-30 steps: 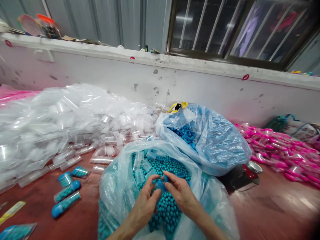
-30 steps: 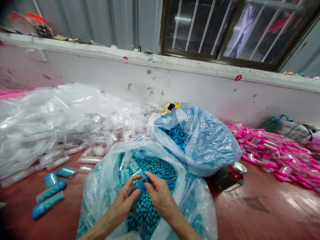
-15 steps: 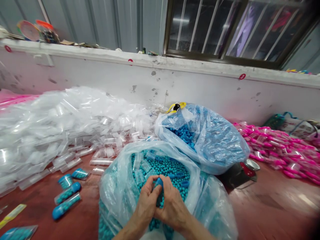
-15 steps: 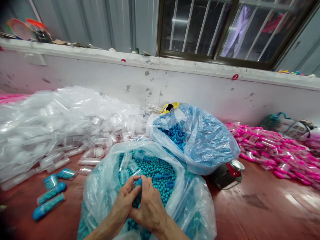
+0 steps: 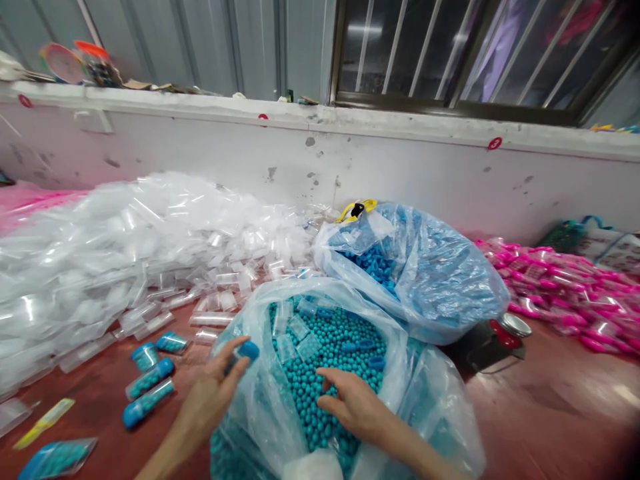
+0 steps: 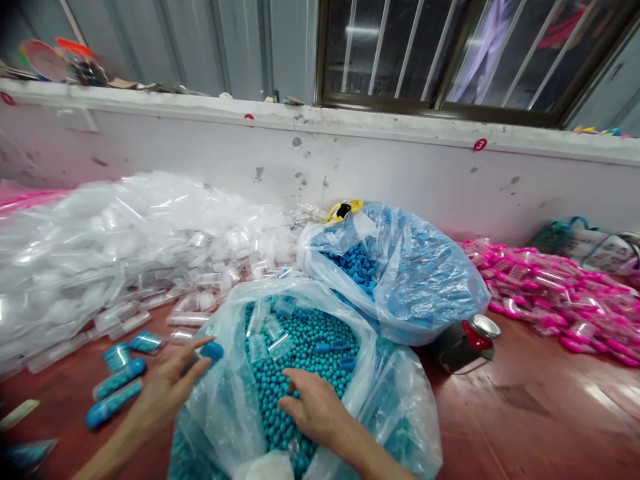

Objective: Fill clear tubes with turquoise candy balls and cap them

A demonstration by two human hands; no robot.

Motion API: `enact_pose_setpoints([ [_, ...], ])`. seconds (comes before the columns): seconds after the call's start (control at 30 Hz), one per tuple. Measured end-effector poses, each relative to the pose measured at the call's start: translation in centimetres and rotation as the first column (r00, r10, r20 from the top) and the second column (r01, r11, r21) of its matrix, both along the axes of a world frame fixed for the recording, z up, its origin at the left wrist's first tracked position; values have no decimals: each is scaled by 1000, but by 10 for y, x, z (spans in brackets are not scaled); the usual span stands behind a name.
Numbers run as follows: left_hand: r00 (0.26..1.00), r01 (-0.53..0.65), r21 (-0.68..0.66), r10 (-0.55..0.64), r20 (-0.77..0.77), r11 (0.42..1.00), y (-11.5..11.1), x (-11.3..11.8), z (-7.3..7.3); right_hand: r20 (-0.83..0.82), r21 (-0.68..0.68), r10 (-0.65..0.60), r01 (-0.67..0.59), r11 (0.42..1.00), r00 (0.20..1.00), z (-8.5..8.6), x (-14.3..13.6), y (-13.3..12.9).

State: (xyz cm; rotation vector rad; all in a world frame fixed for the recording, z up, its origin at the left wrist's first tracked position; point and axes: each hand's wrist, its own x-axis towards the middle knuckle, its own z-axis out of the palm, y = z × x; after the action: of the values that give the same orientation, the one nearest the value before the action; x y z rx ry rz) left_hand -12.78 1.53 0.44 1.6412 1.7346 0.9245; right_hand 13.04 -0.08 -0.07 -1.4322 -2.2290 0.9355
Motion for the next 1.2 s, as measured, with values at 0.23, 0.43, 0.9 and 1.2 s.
enact_pose_setpoints([
  [0.23,718,-225,188,293,-631,956,17,-65,-13,270,199,-222,171,965,937,-1,-18,55],
  [0.43,801,132,288,69,-594,948,11,19,-5,355,228,-245,171,958,902,-22,-40,67],
  [0.9,785,445,-269,-517,-343,854,27,107,-33,487,215,-247,159,964,838,-6,34,43],
  [1.2,958,280,-316,-284,32,907,82,174,-57,562,247,-378,287,926,735,-20,46,64],
])
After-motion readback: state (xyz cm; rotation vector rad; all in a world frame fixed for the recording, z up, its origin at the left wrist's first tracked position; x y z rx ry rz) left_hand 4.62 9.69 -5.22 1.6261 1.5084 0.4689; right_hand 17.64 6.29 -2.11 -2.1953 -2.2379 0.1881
